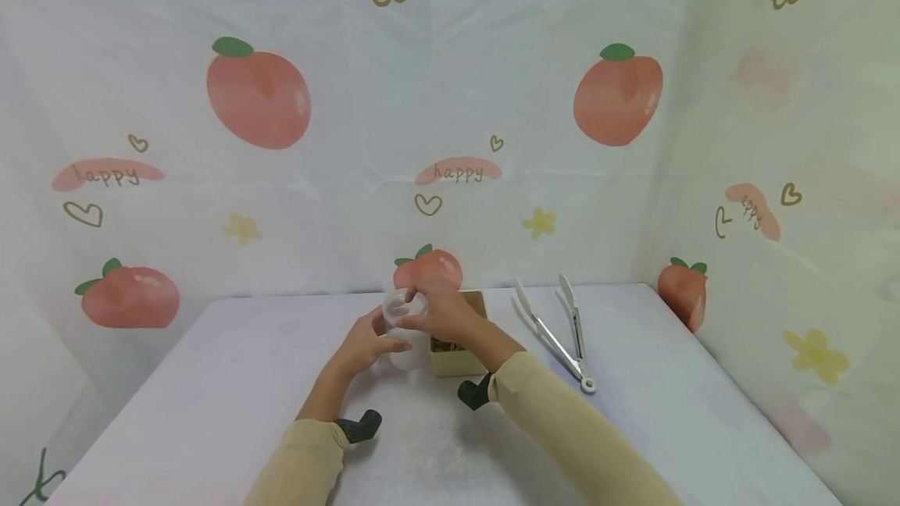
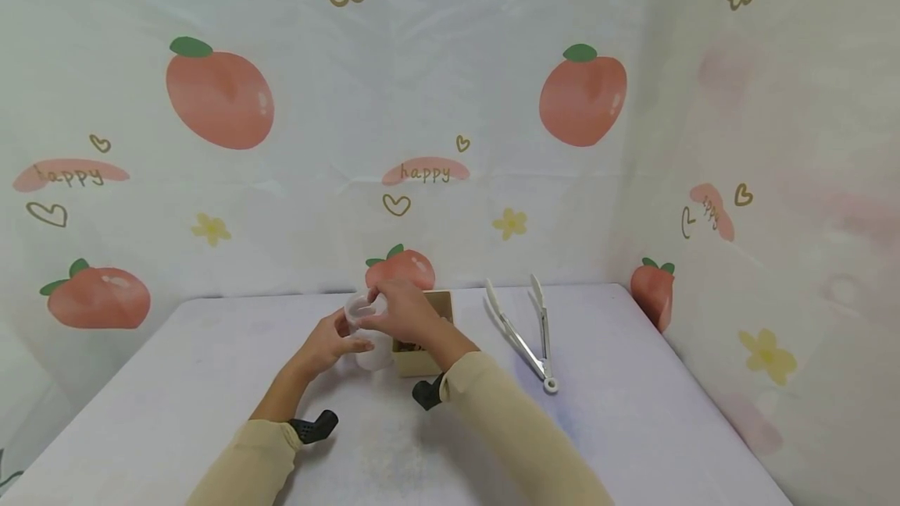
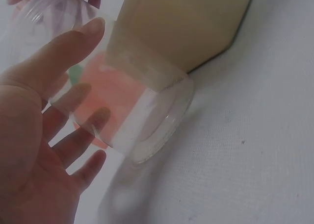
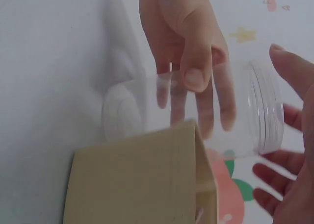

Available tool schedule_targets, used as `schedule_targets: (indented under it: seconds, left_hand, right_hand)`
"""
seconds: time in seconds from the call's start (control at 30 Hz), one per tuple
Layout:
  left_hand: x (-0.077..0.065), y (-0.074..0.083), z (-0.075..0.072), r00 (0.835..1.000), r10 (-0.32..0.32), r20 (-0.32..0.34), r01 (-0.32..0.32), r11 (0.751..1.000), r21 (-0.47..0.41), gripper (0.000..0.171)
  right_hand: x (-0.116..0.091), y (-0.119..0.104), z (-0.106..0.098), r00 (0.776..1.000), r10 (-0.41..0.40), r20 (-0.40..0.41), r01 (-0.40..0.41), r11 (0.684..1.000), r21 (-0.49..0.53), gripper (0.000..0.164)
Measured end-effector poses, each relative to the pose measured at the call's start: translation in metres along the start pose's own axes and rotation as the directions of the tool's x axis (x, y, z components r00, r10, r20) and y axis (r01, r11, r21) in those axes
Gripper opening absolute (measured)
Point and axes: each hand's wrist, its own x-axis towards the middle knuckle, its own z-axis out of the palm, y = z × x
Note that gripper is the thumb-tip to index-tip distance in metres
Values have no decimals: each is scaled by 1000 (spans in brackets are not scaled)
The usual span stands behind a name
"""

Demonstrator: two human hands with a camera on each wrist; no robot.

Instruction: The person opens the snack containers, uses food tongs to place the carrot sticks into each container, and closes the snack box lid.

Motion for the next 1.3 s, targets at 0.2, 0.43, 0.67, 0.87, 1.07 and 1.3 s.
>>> schedule_targets:
  seconds: [0.2,0.43,0.67,0.87,1.07,1.3]
  left_hand:
    - [-3,6,0,1000,21,6,-22,999,35,72]
    - [-4,7,0,999,33,24,-34,999,19,73]
    - [4,-4,-1,999,44,18,-44,999,13,73]
    - [14,-29,1,1000,29,-4,-29,1000,0,76]
    - [15,-30,1,999,23,-27,-23,1000,-8,73]
    - [16,-31,1,998,48,-28,-47,999,17,70]
  right_hand:
    - [5,-11,6,997,78,-13,-79,975,-206,54]
    - [7,-15,9,992,126,-19,-127,969,-211,52]
    - [5,-12,6,996,93,5,-92,993,-74,49]
    - [3,-10,5,999,46,-4,-46,996,-72,47]
    - [1,-7,3,999,-40,-37,38,998,-53,42]
    - [-2,-3,-5,993,-72,-99,73,997,13,43]
